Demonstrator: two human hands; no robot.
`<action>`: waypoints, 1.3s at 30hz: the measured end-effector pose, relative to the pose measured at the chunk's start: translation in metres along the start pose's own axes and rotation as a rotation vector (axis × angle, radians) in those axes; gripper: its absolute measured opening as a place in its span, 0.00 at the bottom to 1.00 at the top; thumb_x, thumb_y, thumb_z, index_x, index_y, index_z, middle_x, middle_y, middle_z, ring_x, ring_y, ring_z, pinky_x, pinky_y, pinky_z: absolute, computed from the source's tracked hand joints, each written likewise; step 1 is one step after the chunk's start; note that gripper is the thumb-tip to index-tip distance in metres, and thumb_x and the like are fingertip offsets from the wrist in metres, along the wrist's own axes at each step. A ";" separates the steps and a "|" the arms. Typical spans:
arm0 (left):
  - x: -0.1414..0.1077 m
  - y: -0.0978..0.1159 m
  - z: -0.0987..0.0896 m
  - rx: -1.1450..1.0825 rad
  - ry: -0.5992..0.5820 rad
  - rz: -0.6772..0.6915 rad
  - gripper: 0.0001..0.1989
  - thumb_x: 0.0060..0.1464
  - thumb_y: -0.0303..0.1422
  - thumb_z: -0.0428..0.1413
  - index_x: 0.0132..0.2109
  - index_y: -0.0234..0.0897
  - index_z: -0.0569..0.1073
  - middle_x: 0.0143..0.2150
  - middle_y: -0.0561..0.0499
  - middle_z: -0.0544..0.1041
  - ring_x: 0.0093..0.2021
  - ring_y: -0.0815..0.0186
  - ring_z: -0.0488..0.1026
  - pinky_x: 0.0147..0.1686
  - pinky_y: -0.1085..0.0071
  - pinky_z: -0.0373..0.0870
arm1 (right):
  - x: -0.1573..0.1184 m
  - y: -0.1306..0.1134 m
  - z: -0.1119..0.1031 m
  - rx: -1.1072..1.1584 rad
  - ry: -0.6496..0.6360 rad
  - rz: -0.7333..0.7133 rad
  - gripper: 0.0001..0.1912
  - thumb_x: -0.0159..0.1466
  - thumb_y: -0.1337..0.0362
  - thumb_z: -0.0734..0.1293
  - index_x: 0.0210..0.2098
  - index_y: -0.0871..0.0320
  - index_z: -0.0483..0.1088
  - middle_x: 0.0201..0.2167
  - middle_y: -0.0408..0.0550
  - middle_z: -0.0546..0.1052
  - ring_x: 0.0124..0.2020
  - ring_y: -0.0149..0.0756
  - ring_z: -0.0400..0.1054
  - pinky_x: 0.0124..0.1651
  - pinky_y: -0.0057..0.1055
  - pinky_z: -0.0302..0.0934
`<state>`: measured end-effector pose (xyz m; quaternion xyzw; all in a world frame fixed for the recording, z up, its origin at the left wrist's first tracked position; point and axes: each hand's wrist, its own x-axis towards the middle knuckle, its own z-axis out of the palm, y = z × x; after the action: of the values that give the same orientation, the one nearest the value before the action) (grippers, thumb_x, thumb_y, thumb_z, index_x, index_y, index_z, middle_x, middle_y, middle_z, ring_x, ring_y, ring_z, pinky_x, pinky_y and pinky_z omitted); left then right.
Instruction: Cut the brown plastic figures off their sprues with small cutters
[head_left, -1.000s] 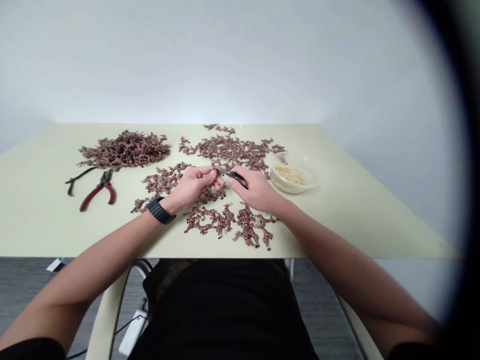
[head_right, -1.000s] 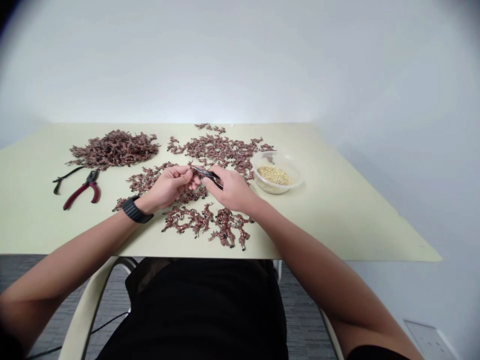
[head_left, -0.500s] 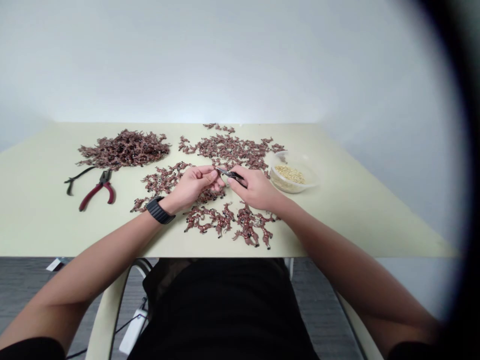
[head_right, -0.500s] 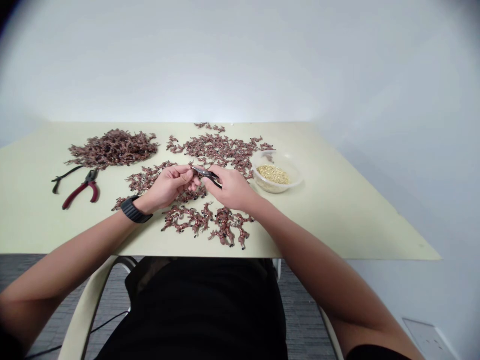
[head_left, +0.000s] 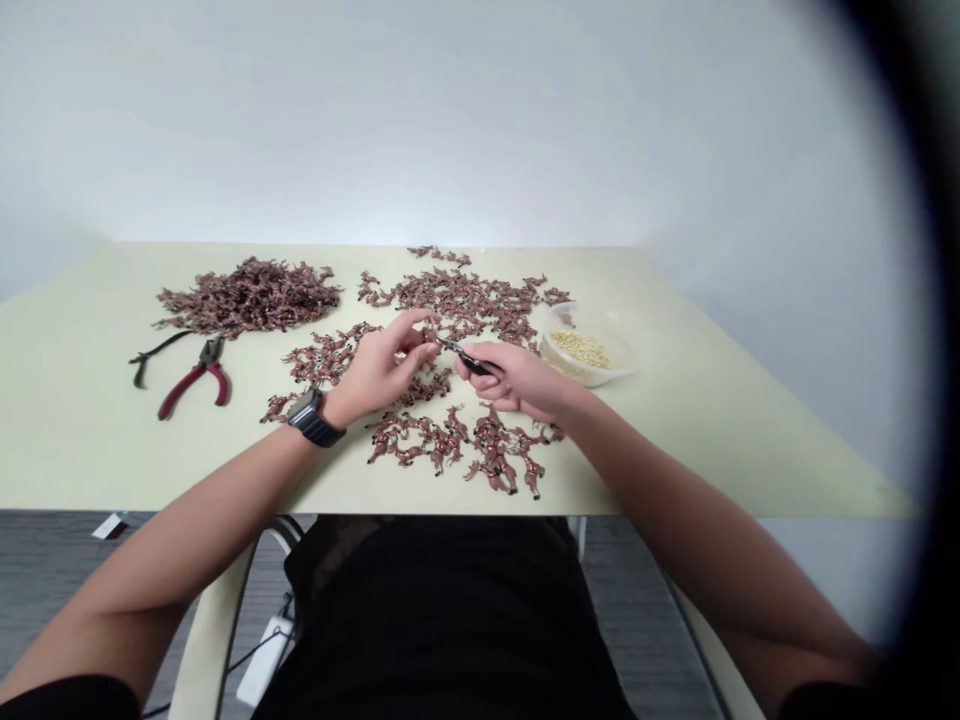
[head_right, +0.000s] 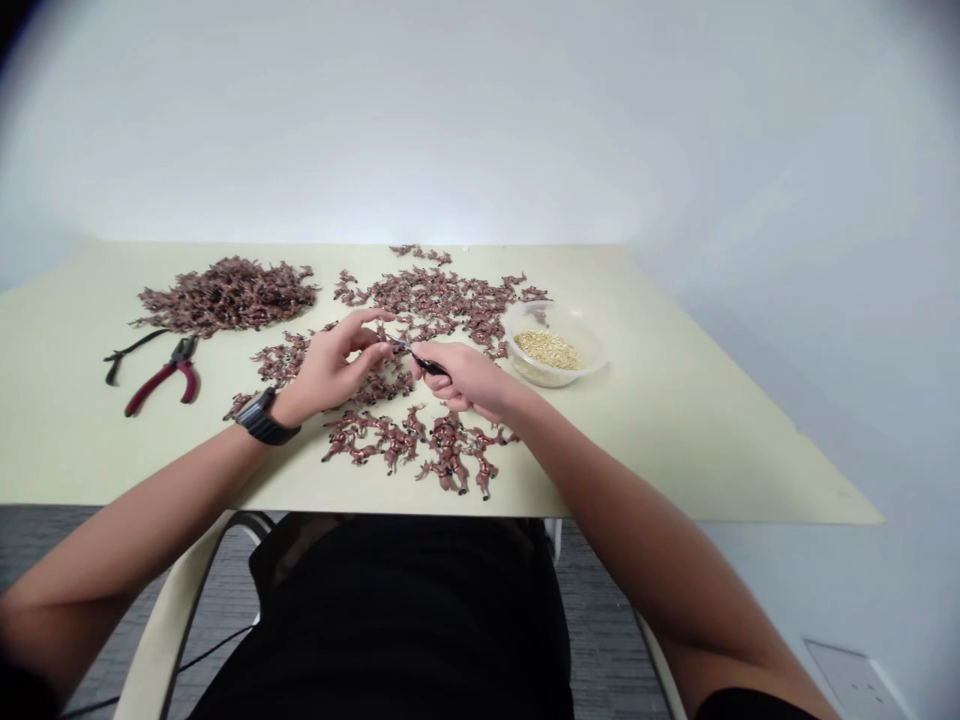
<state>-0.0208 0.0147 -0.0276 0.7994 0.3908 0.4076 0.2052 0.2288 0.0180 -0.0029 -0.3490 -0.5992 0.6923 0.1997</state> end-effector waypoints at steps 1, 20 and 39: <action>0.001 0.001 0.001 -0.115 -0.016 -0.060 0.23 0.70 0.38 0.57 0.67 0.38 0.68 0.36 0.48 0.81 0.32 0.66 0.78 0.36 0.68 0.75 | 0.000 0.001 0.000 -0.045 0.056 -0.037 0.18 0.75 0.48 0.59 0.36 0.54 0.65 0.26 0.38 0.51 0.23 0.29 0.39 0.21 0.29 0.35; 0.005 0.011 0.002 -0.947 -0.192 -0.346 0.22 0.67 0.39 0.61 0.62 0.31 0.74 0.35 0.46 0.82 0.29 0.69 0.78 0.31 0.75 0.75 | 0.001 0.007 0.001 -0.847 0.372 -0.466 0.15 0.74 0.51 0.61 0.38 0.55 0.68 0.28 0.41 0.70 0.28 0.33 0.60 0.34 0.33 0.51; 0.005 0.015 0.000 -1.028 -0.197 -0.418 0.20 0.66 0.38 0.62 0.59 0.30 0.77 0.33 0.46 0.83 0.28 0.69 0.79 0.28 0.75 0.74 | 0.001 0.007 0.001 -0.899 0.395 -0.496 0.14 0.73 0.52 0.61 0.39 0.55 0.68 0.29 0.42 0.70 0.28 0.34 0.59 0.35 0.34 0.49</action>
<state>-0.0119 0.0093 -0.0159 0.5364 0.2710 0.4195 0.6804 0.2282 0.0164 -0.0102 -0.3715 -0.8513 0.2217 0.2969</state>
